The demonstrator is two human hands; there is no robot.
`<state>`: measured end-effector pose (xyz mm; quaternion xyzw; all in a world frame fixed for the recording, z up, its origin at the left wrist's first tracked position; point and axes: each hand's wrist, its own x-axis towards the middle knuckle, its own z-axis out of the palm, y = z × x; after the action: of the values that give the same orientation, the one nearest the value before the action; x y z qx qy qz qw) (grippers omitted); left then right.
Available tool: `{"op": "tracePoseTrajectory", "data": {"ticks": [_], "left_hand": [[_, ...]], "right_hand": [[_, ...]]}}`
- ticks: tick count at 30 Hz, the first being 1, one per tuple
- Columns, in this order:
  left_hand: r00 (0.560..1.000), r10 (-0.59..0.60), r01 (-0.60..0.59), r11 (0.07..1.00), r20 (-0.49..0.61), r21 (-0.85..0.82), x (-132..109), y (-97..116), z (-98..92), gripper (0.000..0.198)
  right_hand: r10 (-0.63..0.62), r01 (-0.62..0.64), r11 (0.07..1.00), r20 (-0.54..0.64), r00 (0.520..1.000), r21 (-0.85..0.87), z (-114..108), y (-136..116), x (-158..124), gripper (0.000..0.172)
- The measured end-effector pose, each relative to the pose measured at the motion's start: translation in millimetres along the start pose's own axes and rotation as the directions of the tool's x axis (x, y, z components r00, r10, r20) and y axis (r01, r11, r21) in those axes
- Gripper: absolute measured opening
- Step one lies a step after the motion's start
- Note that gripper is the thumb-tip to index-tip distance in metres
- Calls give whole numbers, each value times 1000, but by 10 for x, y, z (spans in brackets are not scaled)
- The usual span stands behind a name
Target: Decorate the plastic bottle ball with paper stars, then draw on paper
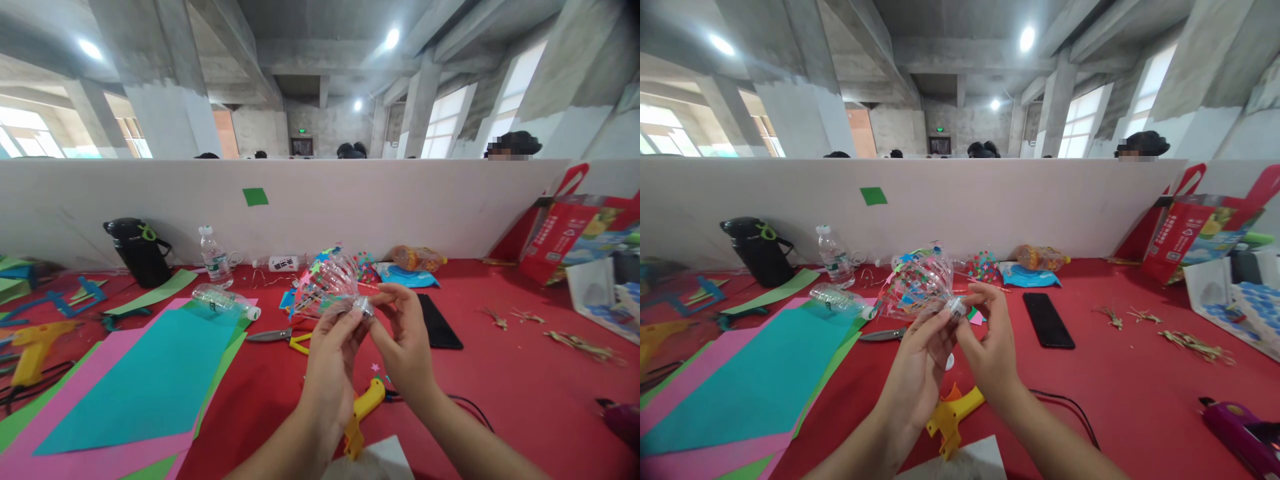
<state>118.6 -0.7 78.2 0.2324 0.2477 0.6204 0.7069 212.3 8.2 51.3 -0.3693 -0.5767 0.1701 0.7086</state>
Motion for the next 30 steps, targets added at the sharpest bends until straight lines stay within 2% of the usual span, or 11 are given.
{"op": "tracePoseTrajectory", "data": {"ticks": [6, 12, 16, 21, 24, 30], "left_hand": [[1000, -19, 19, 1000, -6, -17, -24, 18, 33, 14], [998, -66, 66, 997, -22, -37, -39, 48, 62, 14], [995, -98, 99, 994, 30, -46, -38, 84, 65, 8], [981, -192, 190, 980, -23, -64, -88, 163, 98, 8], [977, -210, 208, 975, -20, -81, -121, 201, 125, 7], [969, -245, 240, 965, -32, -104, -139, 236, 140, 5]], "right_hand": [[-23, 23, 1000, 2, 1000, -17, 22, -40, 14, 43], [-49, 50, 991, 10, 999, -124, 12, -84, 17, 43], [-102, 113, 970, 64, 993, -217, -18, -105, 21, 46], [-188, 213, 933, 113, 976, -288, -53, -164, 32, 49], [-253, 287, 897, 143, 957, -336, -71, -228, 32, 49], [-285, 338, 859, 191, 939, -383, -108, -330, 68, 51]]}}
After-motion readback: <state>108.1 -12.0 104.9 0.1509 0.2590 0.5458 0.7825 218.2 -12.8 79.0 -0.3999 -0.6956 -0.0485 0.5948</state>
